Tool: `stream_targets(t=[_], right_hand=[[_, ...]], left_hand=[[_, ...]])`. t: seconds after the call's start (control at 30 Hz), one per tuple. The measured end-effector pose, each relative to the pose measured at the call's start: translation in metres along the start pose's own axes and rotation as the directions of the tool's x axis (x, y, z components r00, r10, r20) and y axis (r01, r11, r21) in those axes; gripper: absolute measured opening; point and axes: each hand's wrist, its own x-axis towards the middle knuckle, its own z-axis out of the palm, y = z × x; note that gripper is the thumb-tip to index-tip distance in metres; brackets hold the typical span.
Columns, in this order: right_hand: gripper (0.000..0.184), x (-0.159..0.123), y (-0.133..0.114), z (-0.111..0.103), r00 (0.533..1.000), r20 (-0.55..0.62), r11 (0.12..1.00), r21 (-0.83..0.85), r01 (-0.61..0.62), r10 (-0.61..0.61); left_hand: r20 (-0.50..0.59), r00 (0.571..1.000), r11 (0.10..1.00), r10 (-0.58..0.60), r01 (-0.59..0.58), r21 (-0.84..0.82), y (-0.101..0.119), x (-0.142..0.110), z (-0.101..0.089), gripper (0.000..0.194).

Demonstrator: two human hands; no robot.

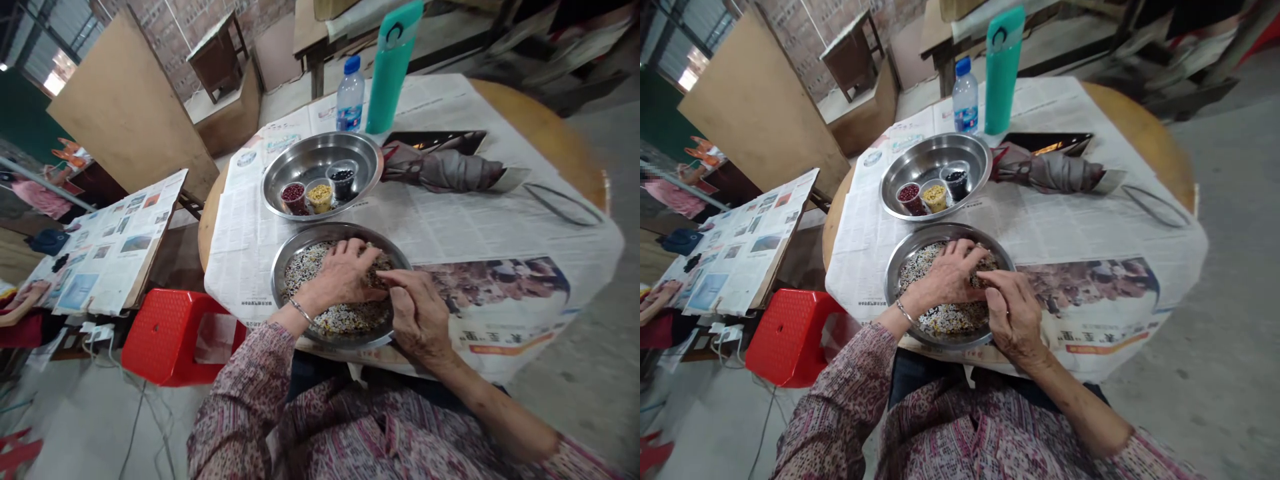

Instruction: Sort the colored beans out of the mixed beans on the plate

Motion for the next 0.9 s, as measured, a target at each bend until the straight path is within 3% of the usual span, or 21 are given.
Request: stream_targets(t=[0.13,0.23,0.47,0.57,0.67,0.77,0.9], right_hand=[[0.027,-0.001,0.003,0.000,1.000,0.004,1.000,-0.011,0.003,-0.003],[0.027,-0.002,0.004,0.001,1.000,-0.001,1.000,-0.024,0.009,-0.009],[0.026,0.001,0.001,0.001,1.000,0.019,0.999,-0.033,-0.018,0.019],[0.025,0.001,0.000,0.002,0.999,0.008,0.999,-0.031,-0.032,0.032],[0.025,0.001,0.001,0.002,1.000,0.001,0.999,-0.035,-0.021,0.021],[0.025,0.000,0.002,0.002,1.000,0.002,0.999,-0.043,-0.010,0.010],[0.025,0.000,0.002,0.002,1.000,0.002,0.999,-0.049,-0.024,0.024]], left_hand=[[0.157,0.978,0.989,0.136,-0.126,-0.075,0.008,0.006,0.004,0.022],[0.222,0.967,0.991,0.128,-0.117,-0.060,0.007,-0.007,-0.004,0.022],[0.149,0.988,0.999,-0.033,0.036,-0.017,-0.019,-0.078,-0.029,0.020],[0.108,0.994,1.000,-0.003,0.003,0.001,-0.020,-0.095,-0.036,0.029],[0.111,0.978,0.983,0.176,-0.180,0.024,-0.011,-0.093,-0.032,0.045],[0.099,0.925,0.928,0.368,-0.372,0.023,0.000,-0.075,-0.016,0.044],[0.141,0.907,0.912,0.397,-0.406,0.049,-0.002,-0.051,0.001,0.027]])
